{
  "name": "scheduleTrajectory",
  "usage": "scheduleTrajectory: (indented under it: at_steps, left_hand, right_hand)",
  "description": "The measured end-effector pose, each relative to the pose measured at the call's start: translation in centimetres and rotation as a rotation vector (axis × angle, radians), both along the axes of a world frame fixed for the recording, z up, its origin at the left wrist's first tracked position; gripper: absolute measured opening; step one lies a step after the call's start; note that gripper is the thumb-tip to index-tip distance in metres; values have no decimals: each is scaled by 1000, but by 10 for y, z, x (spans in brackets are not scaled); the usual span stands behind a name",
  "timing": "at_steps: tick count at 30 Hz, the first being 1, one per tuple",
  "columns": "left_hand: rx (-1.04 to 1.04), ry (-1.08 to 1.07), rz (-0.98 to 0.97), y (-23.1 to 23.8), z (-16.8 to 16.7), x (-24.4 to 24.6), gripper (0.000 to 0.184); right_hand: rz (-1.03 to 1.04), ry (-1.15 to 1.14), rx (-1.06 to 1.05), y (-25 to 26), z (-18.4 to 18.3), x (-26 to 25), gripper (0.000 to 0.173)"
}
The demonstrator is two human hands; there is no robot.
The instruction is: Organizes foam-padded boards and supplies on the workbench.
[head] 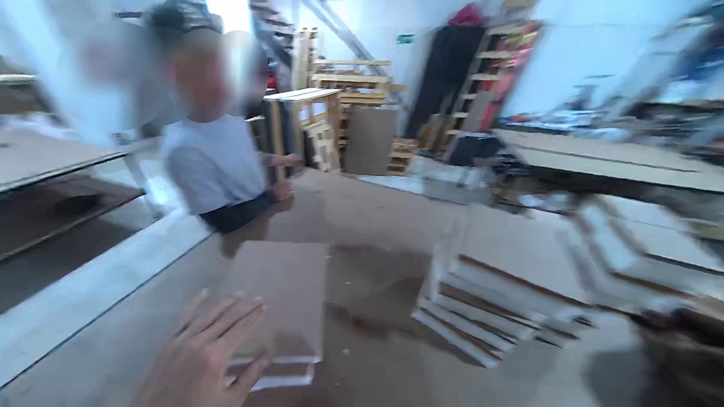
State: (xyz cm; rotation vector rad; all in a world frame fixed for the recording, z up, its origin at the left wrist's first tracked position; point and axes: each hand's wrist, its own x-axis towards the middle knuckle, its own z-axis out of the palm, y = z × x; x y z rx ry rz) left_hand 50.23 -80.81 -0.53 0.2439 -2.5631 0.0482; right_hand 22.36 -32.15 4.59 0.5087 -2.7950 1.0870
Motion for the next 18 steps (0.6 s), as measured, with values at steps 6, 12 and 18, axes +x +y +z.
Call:
scheduleTrajectory:
  at_steps: [6, 12, 18]
  left_hand:
    - [289, -96, -369, 157, 67, -226, 47]
    - [22, -433, -510, 203, 32, -379, 97]
    - [-36, -300, -543, 204, 7, -389, 65]
  right_hand:
    - [-152, 110, 225, 16, -19, -25, 32]
    - [-132, -149, 331, -34, -5, -81, 38]
    - [-112, -208, 416, -32, 31, -104, 36]
